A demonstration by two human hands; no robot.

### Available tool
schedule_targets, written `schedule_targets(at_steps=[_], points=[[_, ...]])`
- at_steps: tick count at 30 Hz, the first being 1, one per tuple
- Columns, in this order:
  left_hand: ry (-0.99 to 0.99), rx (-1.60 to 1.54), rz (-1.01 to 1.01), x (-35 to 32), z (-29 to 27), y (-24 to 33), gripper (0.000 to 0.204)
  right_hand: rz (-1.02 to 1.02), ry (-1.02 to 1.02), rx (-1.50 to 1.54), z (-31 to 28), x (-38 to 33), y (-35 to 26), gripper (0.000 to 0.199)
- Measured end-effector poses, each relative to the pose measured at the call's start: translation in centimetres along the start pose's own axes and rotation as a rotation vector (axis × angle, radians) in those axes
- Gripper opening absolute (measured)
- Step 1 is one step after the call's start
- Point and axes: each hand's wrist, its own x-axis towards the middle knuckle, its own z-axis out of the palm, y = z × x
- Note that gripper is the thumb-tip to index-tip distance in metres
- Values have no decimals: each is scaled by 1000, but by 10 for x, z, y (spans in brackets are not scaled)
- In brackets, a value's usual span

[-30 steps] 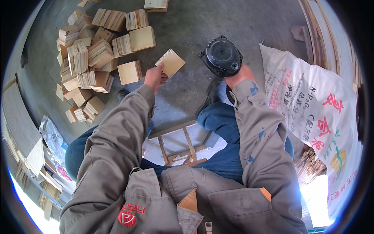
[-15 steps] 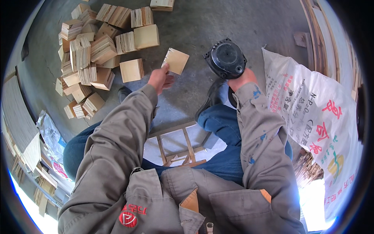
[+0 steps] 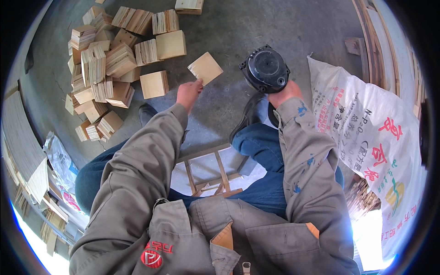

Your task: The person sits on the floor and repeatedly picks up small wooden blocks, uses a nail gun to fasten them, and places the finished pieces into a growing pile. The process is repetitive and involves handling the blocks one at a time.

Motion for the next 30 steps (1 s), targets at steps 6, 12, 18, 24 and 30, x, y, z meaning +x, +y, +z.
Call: schedule_targets(at_steps=[6,12,18,24,30], points=[[15,-39,-43,-5,-5,6,49,-31,2,-3,-1,-1,0,33],[27,-73,-108,-36,-17,44,42,-31,28,-7,-3,-10,0,33],[-12,-45,82,-52,-55,119,31,-67,-23,-67,2,-2,-6,37],[-8,-47,573,-212,-82,260,31,-184,36,-151,21,3,-1,37],[118,200,922,-317,-129,246,38,-173,46,-106,29,-11,9,35]])
